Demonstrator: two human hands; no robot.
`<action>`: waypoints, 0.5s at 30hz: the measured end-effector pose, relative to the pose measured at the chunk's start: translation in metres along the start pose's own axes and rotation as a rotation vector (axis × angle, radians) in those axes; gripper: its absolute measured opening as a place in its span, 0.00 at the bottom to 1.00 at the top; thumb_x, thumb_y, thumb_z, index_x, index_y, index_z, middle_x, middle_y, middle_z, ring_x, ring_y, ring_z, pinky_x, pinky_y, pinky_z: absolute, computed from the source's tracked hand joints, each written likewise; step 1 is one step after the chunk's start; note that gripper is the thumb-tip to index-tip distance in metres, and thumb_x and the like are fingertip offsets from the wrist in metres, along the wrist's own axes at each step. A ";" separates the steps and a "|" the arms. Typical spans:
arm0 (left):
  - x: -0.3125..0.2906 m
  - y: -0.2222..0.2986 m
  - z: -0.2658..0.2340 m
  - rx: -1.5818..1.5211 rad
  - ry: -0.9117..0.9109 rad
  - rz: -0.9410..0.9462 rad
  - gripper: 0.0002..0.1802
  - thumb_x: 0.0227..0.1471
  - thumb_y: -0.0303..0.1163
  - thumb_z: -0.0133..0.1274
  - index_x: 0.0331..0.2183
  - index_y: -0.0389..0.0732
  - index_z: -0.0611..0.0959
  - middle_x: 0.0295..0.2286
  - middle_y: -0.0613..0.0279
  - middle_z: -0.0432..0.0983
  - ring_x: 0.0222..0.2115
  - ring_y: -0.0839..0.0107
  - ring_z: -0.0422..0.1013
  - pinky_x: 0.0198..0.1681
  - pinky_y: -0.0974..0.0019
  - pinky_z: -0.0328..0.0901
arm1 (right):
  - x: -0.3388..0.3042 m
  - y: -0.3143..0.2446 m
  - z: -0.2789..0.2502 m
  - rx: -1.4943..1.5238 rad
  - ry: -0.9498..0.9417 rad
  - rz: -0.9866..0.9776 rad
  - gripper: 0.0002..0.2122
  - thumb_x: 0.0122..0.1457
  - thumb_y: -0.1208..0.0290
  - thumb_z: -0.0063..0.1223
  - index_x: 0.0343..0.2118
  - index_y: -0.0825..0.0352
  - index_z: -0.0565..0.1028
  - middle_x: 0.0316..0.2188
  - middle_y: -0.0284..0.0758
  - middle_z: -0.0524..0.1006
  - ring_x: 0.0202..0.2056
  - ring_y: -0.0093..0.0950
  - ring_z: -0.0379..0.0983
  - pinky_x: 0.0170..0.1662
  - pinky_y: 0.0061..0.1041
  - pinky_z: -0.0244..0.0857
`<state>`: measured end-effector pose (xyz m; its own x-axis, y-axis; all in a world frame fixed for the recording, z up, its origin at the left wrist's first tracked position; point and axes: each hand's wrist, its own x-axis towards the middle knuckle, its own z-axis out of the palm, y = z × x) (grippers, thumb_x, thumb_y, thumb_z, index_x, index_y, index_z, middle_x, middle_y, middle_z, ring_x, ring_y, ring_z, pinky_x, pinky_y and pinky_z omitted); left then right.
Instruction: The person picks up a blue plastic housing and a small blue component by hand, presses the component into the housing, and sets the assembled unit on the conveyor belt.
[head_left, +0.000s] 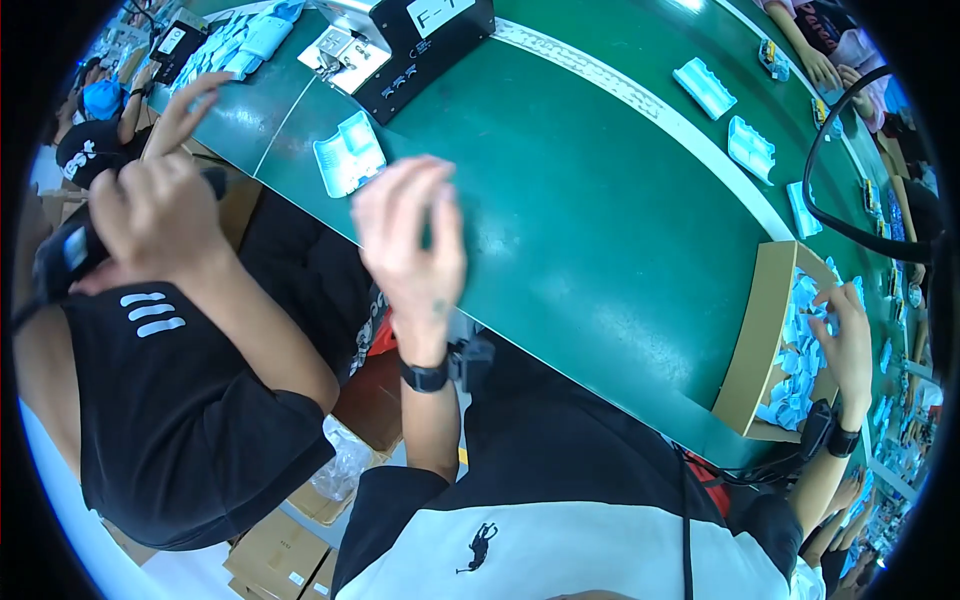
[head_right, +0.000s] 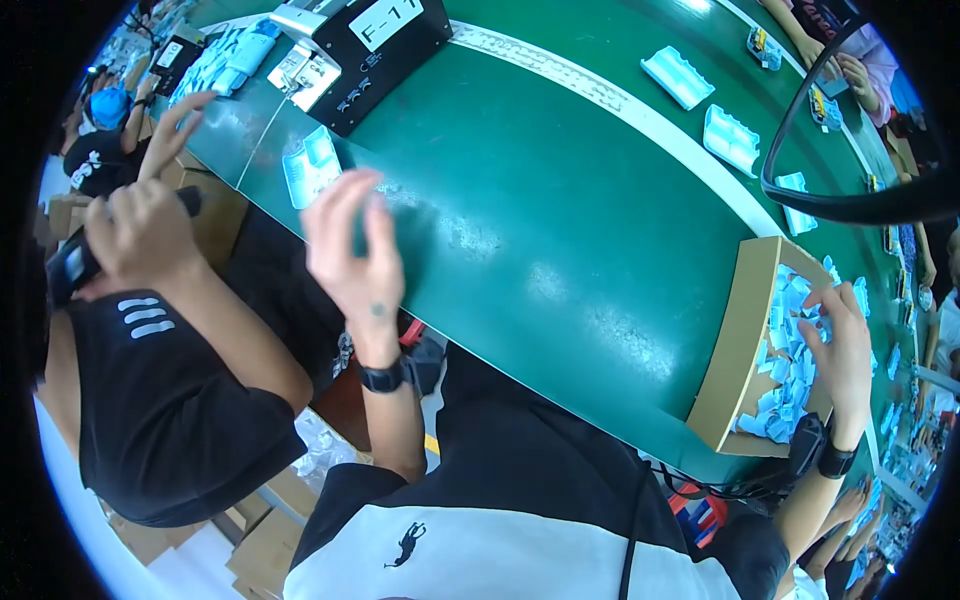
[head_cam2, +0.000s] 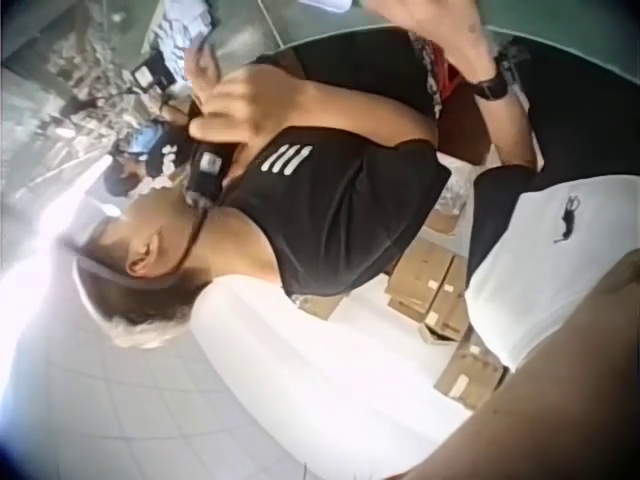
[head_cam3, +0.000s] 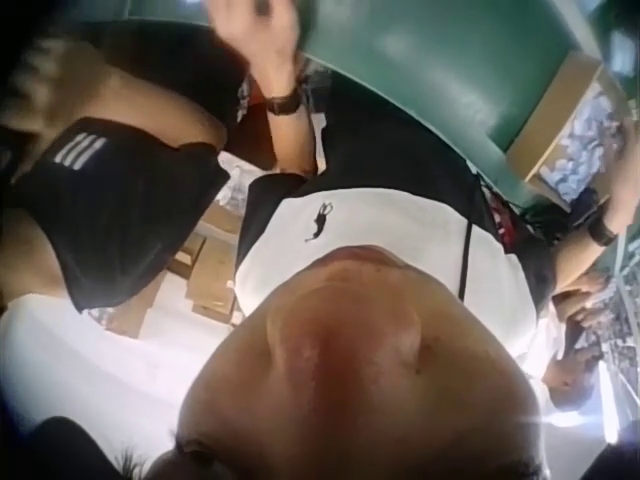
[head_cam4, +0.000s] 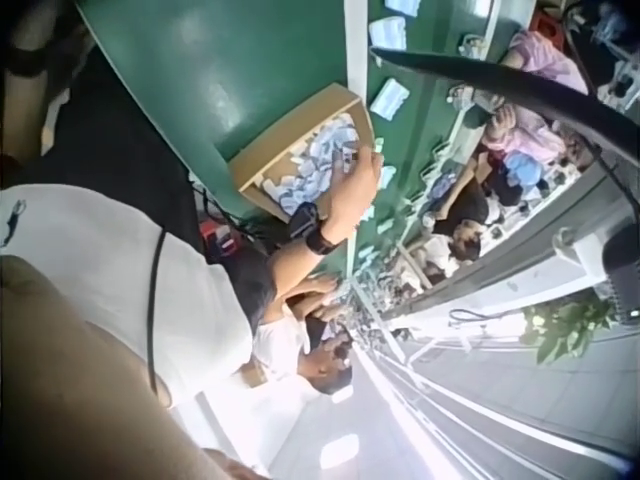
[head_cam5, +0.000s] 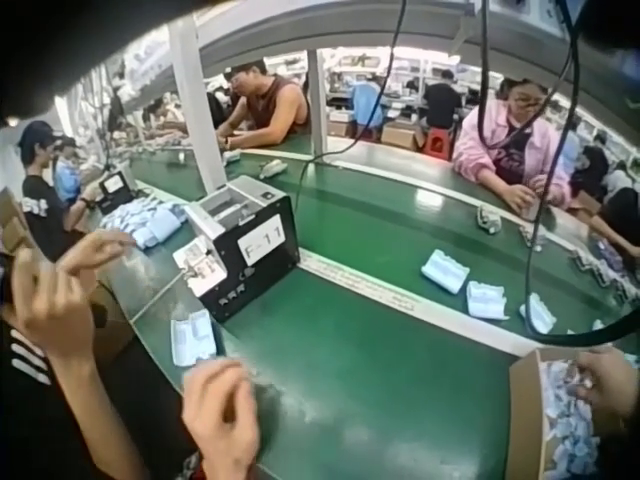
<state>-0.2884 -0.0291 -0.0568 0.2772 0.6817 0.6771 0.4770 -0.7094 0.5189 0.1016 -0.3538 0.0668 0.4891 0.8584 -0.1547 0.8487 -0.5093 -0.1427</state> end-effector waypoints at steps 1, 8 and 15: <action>0.005 -0.014 -0.006 0.093 0.056 -0.009 0.12 0.55 0.26 0.65 0.43 0.42 0.89 0.49 0.55 0.82 0.52 0.53 0.76 0.59 0.53 0.67 | 0.004 -0.002 -0.003 -0.008 -0.007 -0.008 0.09 0.58 0.84 0.60 0.40 0.69 0.75 0.31 0.42 0.72 0.34 0.38 0.72 0.40 0.35 0.67; 0.025 -0.066 -0.012 0.485 -0.199 -0.150 0.23 0.63 0.40 0.62 0.56 0.41 0.84 0.55 0.48 0.78 0.52 0.48 0.75 0.59 0.49 0.67 | 0.050 -0.024 -0.008 0.174 0.178 -0.196 0.05 0.66 0.77 0.60 0.40 0.72 0.77 0.35 0.39 0.77 0.39 0.31 0.77 0.46 0.29 0.70; 0.012 0.044 -0.028 0.121 -0.460 -0.510 0.29 0.60 0.41 0.66 0.60 0.43 0.82 0.55 0.50 0.77 0.50 0.48 0.75 0.58 0.51 0.68 | 0.100 -0.112 0.011 0.738 -0.341 -0.229 0.09 0.71 0.68 0.59 0.48 0.67 0.79 0.42 0.36 0.79 0.45 0.24 0.78 0.43 0.23 0.76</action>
<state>-0.2877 -0.0571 -0.0117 0.3061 0.9500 0.0612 0.7239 -0.2741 0.6331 0.0533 -0.2117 0.0563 0.1332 0.9401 -0.3138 0.5122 -0.3364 -0.7903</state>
